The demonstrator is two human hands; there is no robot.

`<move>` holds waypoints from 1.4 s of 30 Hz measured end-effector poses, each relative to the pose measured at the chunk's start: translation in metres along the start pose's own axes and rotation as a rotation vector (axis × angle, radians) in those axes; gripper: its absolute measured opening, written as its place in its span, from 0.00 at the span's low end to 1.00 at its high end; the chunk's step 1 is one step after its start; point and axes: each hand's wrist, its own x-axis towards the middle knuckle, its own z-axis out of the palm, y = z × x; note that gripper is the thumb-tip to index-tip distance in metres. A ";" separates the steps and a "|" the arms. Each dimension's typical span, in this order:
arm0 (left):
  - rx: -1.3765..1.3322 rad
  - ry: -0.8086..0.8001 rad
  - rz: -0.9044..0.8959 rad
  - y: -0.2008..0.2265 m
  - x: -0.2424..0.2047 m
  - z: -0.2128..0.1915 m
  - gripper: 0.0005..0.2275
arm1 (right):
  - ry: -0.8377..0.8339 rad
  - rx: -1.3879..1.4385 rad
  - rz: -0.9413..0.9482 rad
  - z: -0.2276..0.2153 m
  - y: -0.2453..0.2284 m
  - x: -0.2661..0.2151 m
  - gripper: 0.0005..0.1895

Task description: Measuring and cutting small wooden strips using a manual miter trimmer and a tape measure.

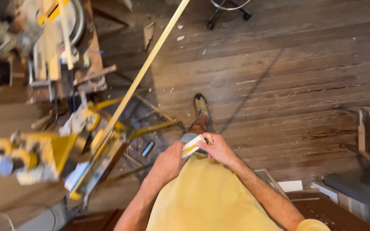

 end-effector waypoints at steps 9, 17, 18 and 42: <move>-0.062 -0.217 0.084 0.047 0.200 -0.139 0.23 | 0.164 0.245 -0.064 -0.143 -0.063 0.140 0.12; -0.307 0.004 0.044 0.044 0.295 -0.264 0.18 | 0.464 0.790 -0.265 -0.316 -0.270 0.200 0.07; -0.370 0.078 0.020 0.039 0.301 -0.271 0.15 | 0.529 0.750 -0.258 -0.336 -0.272 0.215 0.04; -1.252 0.465 -0.908 0.162 0.397 -0.170 0.13 | 0.556 -0.249 0.051 -0.610 -0.318 0.896 0.14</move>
